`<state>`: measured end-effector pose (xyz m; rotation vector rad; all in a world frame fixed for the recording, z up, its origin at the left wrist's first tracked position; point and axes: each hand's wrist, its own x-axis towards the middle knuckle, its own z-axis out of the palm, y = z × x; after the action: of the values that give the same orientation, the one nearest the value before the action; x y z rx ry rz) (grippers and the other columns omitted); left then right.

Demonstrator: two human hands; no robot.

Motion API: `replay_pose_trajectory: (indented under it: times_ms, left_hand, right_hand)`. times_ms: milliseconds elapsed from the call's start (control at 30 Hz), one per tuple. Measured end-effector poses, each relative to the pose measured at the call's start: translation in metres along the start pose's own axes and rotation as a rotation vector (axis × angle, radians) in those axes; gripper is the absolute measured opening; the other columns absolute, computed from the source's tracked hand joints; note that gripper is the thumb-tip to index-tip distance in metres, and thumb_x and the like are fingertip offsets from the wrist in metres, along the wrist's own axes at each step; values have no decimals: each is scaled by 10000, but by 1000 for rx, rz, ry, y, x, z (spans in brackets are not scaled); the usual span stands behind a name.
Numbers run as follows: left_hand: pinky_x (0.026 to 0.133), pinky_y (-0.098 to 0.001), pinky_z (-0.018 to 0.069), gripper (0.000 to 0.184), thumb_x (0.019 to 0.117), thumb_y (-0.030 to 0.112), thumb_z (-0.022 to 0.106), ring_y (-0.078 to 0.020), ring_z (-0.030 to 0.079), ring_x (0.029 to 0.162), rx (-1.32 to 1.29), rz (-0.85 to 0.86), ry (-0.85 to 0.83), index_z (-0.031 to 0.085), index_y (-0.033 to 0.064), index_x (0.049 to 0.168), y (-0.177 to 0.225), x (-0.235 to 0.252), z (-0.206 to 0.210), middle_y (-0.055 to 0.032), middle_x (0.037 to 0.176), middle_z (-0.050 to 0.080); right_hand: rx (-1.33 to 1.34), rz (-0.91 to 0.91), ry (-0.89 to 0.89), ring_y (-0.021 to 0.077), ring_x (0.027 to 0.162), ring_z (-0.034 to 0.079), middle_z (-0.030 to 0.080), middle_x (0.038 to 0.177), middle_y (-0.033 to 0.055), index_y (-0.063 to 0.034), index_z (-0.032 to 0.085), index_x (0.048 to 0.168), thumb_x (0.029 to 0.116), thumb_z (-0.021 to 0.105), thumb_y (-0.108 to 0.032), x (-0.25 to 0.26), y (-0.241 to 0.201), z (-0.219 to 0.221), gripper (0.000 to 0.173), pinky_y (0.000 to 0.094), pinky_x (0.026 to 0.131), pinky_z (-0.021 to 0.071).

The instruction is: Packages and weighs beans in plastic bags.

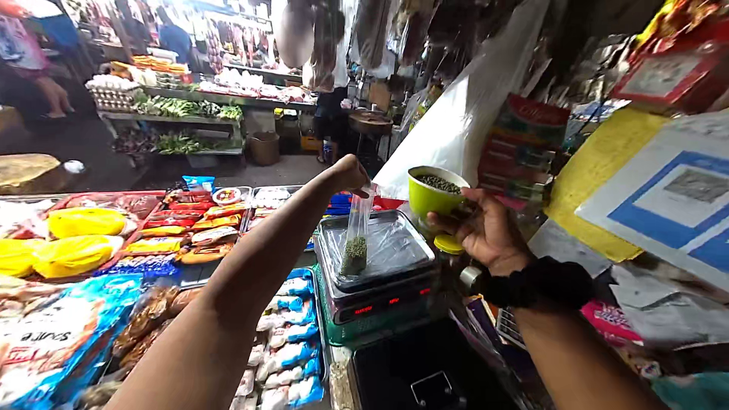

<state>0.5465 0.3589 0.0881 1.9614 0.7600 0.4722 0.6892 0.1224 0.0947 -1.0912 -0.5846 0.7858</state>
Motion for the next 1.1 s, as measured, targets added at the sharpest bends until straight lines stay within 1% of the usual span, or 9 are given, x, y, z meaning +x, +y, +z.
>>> replay_pose_trajectory:
  times_ms: [100,200,267,333,433,533,733,933,1100]
  left_hand:
    - [861,-442,607,216,923,-98,617,-288,721,921,87,-8,-76,659,-118,1134,-3,-3,-13,-245,1107,686]
    - [794,-492,597,243,841,99,838,-295,715,801,436,42,-55,719,-56,986,-3,-7,-16,-202,935,720]
    - [790,-643,520,364,728,264,927,-402,661,908,616,92,62,717,-9,846,-9,-3,-10,-216,917,690]
    - [824,-675,504,367,727,283,922,-437,641,999,660,94,115,705,4,827,-10,1,-4,-223,960,680]
    - [842,-504,582,158,823,88,834,-288,727,837,481,95,26,758,-14,916,3,-1,-2,-170,911,744]
    - [838,-383,616,180,880,-96,703,-231,738,837,113,23,-106,697,-87,1060,26,-11,5,-199,1007,723]
    - [836,-393,624,173,873,-72,721,-230,748,847,219,37,-145,717,-69,1046,45,-15,24,-193,999,732]
    - [843,-407,621,194,881,-66,713,-248,750,847,319,4,-143,718,-65,1075,57,-19,23,-203,1019,732]
    - [873,-482,585,349,766,93,902,-296,727,875,559,131,-66,739,-41,1044,53,-28,27,-196,973,731]
  right_hand:
    - [-44,31,19,275,812,741,690,1076,164,-68,531,1272,1054,494,-249,15,-1,13,285,402,710,648]
    - [-60,51,26,279,841,740,680,1114,165,-81,523,1291,1048,503,-252,21,3,19,298,399,720,645]
    - [-46,58,24,277,848,746,687,1114,164,-87,535,1267,1042,507,-249,22,7,20,278,400,725,648]
    - [-36,64,20,275,848,745,686,1112,161,-95,537,1254,1041,505,-254,23,9,19,268,399,726,648]
    - [-34,59,22,271,844,747,685,1115,158,-99,529,1252,1041,501,-260,24,6,18,266,393,724,650]
    - [-52,38,44,271,861,742,681,1114,146,-101,529,1267,1048,493,-264,20,-1,13,275,394,720,646]
    - [-223,49,77,227,837,731,668,1111,100,-158,529,1304,1008,569,-375,10,-21,-11,369,357,710,629]
    - [-193,107,10,291,849,745,679,1098,166,-96,537,1288,1035,537,-286,17,-44,-3,316,407,729,654]
    - [-176,118,-9,301,865,743,683,1102,168,-102,532,1300,1034,530,-288,21,-40,0,324,419,740,648]
